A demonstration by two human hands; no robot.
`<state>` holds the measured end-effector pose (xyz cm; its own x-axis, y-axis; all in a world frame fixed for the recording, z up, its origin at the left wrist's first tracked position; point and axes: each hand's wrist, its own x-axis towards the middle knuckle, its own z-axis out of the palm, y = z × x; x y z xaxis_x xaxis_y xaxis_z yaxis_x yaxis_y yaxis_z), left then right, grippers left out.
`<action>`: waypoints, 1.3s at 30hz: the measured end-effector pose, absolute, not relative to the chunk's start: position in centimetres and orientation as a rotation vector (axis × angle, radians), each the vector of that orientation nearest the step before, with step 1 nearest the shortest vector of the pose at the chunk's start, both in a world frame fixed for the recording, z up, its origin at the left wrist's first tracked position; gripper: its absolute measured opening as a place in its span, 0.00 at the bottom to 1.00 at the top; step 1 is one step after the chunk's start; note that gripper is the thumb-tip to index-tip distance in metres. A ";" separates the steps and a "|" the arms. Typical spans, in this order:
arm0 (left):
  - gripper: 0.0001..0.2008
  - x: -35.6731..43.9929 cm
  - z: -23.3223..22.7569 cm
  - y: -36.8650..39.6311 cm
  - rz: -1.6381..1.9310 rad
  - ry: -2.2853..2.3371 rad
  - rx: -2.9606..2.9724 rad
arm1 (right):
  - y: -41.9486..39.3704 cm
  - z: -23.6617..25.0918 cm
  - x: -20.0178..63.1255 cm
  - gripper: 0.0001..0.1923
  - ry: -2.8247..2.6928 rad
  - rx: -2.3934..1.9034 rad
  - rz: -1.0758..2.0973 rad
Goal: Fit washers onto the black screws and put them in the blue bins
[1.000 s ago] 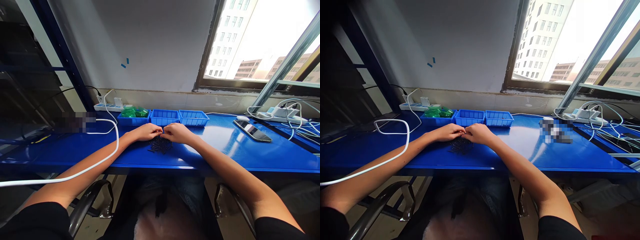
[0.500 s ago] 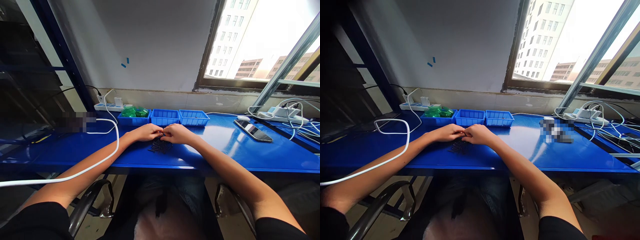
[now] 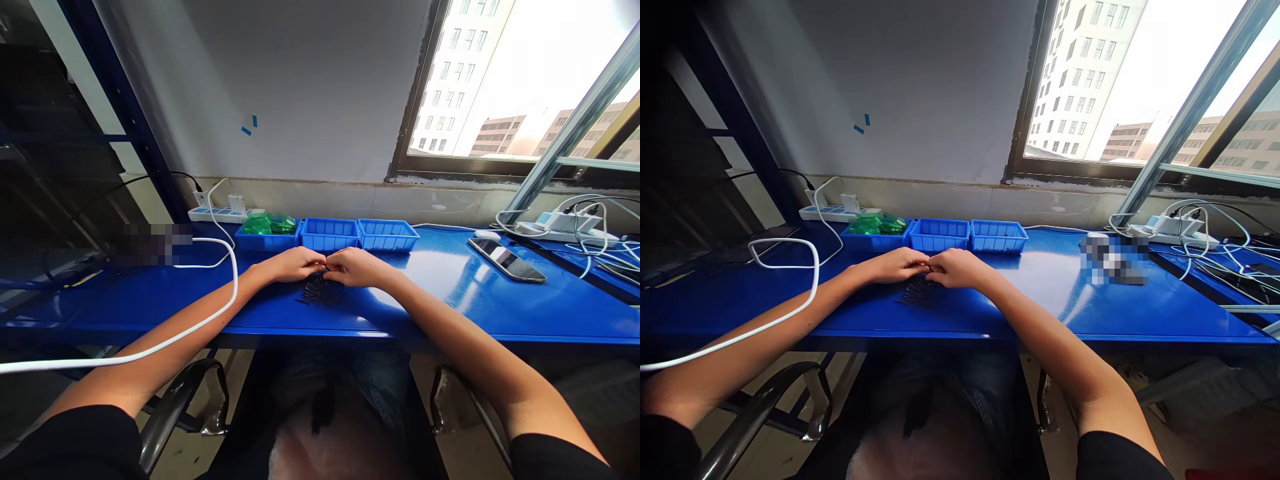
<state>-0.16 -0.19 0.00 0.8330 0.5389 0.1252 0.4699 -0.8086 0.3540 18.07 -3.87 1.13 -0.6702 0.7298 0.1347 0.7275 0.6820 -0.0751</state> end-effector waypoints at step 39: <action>0.17 -0.3 -0.4 0.3 0.330 0.776 2.742 | -4.2 0.8 17.6 0.09 -2.735 -1.398 -0.160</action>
<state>-0.30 0.29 -0.39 0.8302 0.5388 0.1430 0.4768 -0.8193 0.3185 17.64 -4.22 0.81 -0.5853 0.8039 0.1058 0.8107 0.5821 0.0623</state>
